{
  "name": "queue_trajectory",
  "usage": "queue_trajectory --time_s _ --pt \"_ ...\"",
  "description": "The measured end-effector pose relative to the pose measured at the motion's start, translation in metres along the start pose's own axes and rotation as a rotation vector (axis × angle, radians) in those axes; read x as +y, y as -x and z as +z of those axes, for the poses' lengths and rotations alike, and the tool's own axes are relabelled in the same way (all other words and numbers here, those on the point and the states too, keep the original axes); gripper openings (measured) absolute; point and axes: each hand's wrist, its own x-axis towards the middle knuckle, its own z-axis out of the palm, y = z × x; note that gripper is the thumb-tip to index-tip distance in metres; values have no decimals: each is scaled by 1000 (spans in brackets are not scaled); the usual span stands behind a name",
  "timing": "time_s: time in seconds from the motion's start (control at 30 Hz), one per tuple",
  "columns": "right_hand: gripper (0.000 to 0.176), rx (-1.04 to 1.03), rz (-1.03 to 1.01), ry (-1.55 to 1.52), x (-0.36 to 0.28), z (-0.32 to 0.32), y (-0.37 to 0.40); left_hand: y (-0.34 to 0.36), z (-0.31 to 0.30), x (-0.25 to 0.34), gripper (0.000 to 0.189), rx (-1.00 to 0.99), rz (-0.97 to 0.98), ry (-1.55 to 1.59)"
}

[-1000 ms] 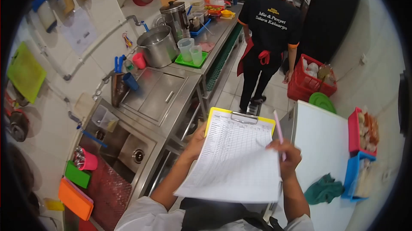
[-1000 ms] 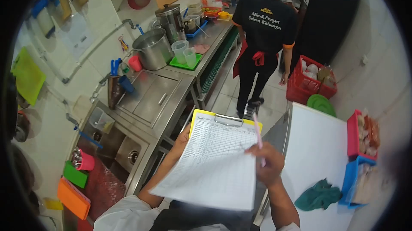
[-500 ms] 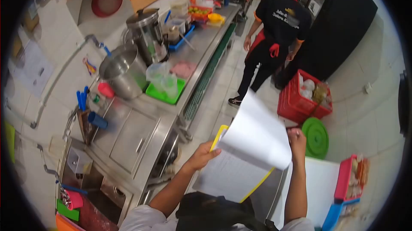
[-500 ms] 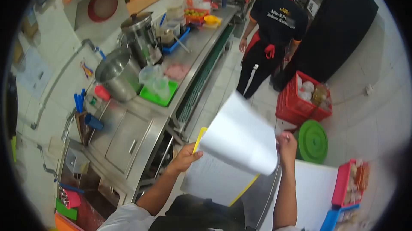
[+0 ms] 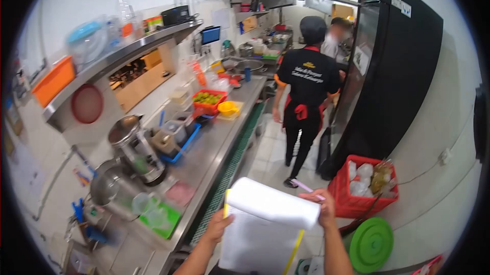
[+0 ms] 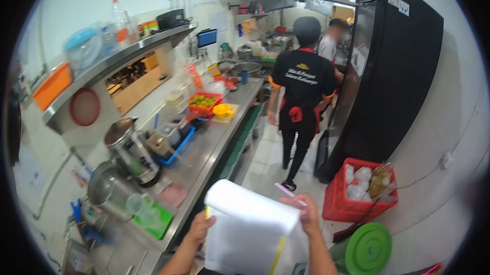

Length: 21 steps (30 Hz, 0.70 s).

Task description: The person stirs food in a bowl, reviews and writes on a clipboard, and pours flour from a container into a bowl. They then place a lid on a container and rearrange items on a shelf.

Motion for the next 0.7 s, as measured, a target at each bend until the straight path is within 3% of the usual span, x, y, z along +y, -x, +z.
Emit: queue_trajectory --time_s 0.03,0.13,0.17,0.27,0.3,0.43,0.63,0.7 --pt "88 -5 -1 -49 44 -27 -21 -29 -3 2 35 8 19 36" --pt "99 -49 16 -329 76 -30 -97 -131 -5 9 34 38 116 122" --pt "93 -94 26 -471 82 -29 -122 -164 -8 14 34 47 116 153" --pt "83 -25 160 -250 102 -37 -186 -263 -27 16 30 48 130 158" --pt "64 11 152 -191 105 -42 -209 -298 -30 19 29 38 130 125" --pt "38 389 109 87 103 -52 -306 -428 -17 33 26 3 158 36" --pt "36 524 -20 136 110 -126 -431 -625 23 49 41 -50 575 -293" --pt "37 549 -50 144 121 -154 -479 -690 23 45 44 -201 393 -172"
